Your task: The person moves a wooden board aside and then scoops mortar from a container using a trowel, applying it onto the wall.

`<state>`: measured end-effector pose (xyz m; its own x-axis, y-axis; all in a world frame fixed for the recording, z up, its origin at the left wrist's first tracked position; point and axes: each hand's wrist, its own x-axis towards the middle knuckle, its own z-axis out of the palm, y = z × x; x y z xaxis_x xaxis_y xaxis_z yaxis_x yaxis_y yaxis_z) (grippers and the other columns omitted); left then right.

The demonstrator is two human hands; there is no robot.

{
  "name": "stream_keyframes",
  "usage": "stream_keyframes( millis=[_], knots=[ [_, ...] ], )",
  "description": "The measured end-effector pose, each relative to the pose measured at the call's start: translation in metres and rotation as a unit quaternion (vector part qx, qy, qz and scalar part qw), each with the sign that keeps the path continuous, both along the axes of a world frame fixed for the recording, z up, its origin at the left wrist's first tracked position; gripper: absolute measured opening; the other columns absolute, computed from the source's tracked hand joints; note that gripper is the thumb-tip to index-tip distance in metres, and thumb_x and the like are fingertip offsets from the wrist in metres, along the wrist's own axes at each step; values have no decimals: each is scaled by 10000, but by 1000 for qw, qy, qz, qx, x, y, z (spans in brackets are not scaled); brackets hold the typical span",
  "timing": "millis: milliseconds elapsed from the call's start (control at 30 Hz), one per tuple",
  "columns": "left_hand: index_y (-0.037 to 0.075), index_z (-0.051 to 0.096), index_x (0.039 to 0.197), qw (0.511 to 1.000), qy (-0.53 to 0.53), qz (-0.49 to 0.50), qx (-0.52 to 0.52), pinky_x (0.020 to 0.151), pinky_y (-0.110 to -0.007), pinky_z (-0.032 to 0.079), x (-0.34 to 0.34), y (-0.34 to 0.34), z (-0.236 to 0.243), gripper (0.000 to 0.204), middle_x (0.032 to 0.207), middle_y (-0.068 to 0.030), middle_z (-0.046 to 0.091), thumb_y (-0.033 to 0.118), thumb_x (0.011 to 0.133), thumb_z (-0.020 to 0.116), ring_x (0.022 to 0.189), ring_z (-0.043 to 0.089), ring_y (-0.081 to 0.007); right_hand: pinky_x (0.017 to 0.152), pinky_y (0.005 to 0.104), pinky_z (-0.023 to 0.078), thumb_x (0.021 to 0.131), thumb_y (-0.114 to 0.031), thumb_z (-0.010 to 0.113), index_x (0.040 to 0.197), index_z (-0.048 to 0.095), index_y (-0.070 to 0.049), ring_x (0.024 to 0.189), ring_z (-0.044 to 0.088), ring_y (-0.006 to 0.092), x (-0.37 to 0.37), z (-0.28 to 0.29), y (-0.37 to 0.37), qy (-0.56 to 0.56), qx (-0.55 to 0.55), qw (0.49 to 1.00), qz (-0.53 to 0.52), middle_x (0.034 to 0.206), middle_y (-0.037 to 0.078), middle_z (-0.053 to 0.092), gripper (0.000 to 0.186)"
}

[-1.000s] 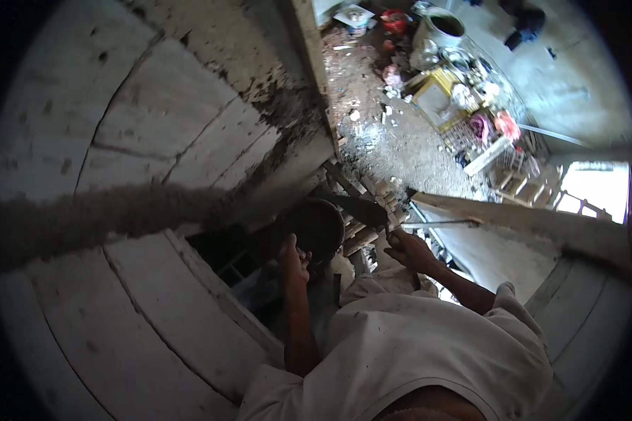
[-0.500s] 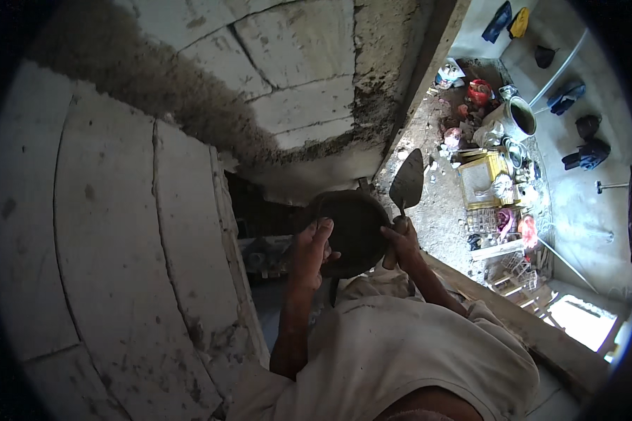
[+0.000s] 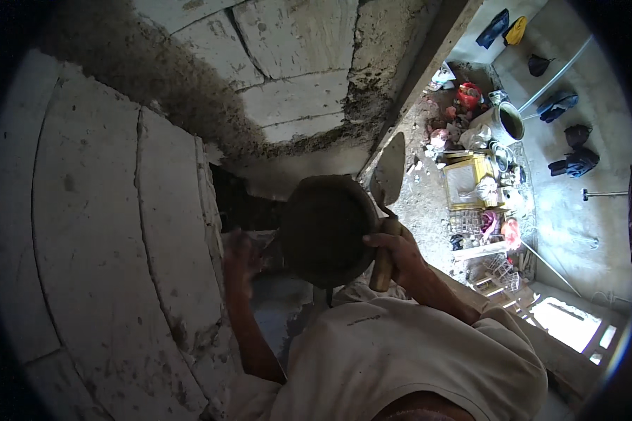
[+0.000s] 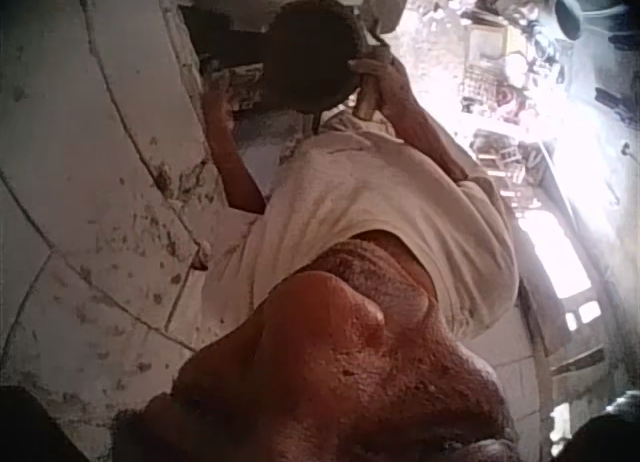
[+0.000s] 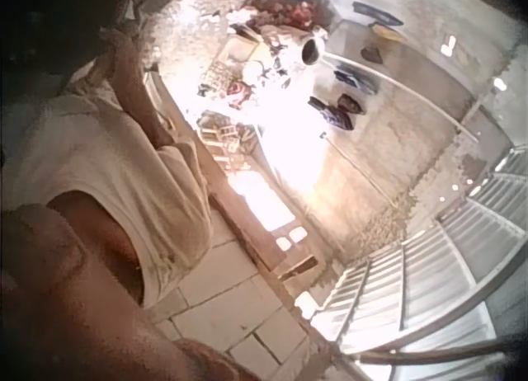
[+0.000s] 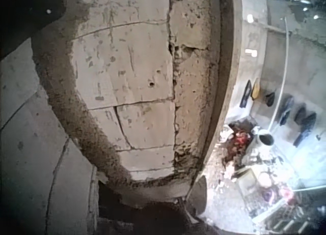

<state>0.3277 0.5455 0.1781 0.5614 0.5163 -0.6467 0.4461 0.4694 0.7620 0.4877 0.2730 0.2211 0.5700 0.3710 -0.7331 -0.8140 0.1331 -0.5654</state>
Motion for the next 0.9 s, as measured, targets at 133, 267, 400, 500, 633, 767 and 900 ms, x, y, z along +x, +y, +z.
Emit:
stream_keyframes(
  millis=[133, 267, 400, 500, 633, 767, 900],
  knots=[
    [94, 462, 1382, 969, -90, 38, -229, 908, -420, 510, -32, -63, -116, 590, 1263, -119, 562, 400, 913, 648, 1109, 561, -224, 677, 346, 523, 731, -3, 727, 983, 562, -37, 785, 597, 185, -4, 15, 7, -36, -34, 999, 3, 852, 60, 589, 303],
    [120, 482, 1362, 905, -123, 127, -388, 948, -474, 481, 19, -98, -148, 580, 1285, -98, 560, 329, 871, 709, 1147, 559, -251, 718, 336, 527, 744, -18, 710, 1018, 566, -19, 794, 608, 194, 4, 2, -4, -79, -74, 994, 11, 871, 69, 600, 309],
    [87, 507, 1323, 943, -81, 57, -318, 945, -458, 496, 13, -105, -208, 539, 1265, -93, 571, 251, 856, 718, 1155, 559, -263, 702, 338, 523, 748, -54, 729, 1013, 551, -41, 771, 594, 177, 7, -22, -25, -65, -70, 995, 3, 867, 51, 588, 320],
    [67, 526, 1282, 932, -123, 126, -318, 923, -438, 507, 18, -109, -160, 521, 1215, -82, 587, 228, 833, 736, 1113, 576, -253, 733, 340, 520, 759, -68, 734, 1035, 550, -34, 796, 594, 178, 4, -33, -31, -39, -60, 997, -9, 892, 54, 590, 333],
    [58, 536, 1246, 903, -139, 223, -339, 924, -427, 506, 22, -116, -129, 490, 1151, -83, 604, 111, 788, 702, 1048, 600, -260, 773, 381, 539, 783, -71, 733, 1078, 548, -28, 853, 614, 198, 12, -42, -37, -34, -54, 998, 23, 945, 73, 598, 351],
    [38, 527, 1232, 909, -55, 345, -228, 907, -421, 517, 38, -122, -73, 505, 1121, -88, 601, 6, 737, 627, 1005, 606, -267, 773, 403, 555, 791, -61, 744, 1140, 525, -12, 858, 631, 217, 29, -82, -65, -12, -29, 995, 93, 968, 89, 609, 415],
    [16, 510, 1241, 914, -152, 367, -82, 903, -404, 512, 33, -128, 2, 542, 1104, -85, 593, -24, 708, 599, 989, 601, -269, 763, 409, 569, 812, -76, 748, 1215, 489, 5, 882, 646, 234, 35, -60, -62, 12, 3, 989, 148, 1000, 100, 616, 486]
  ],
)
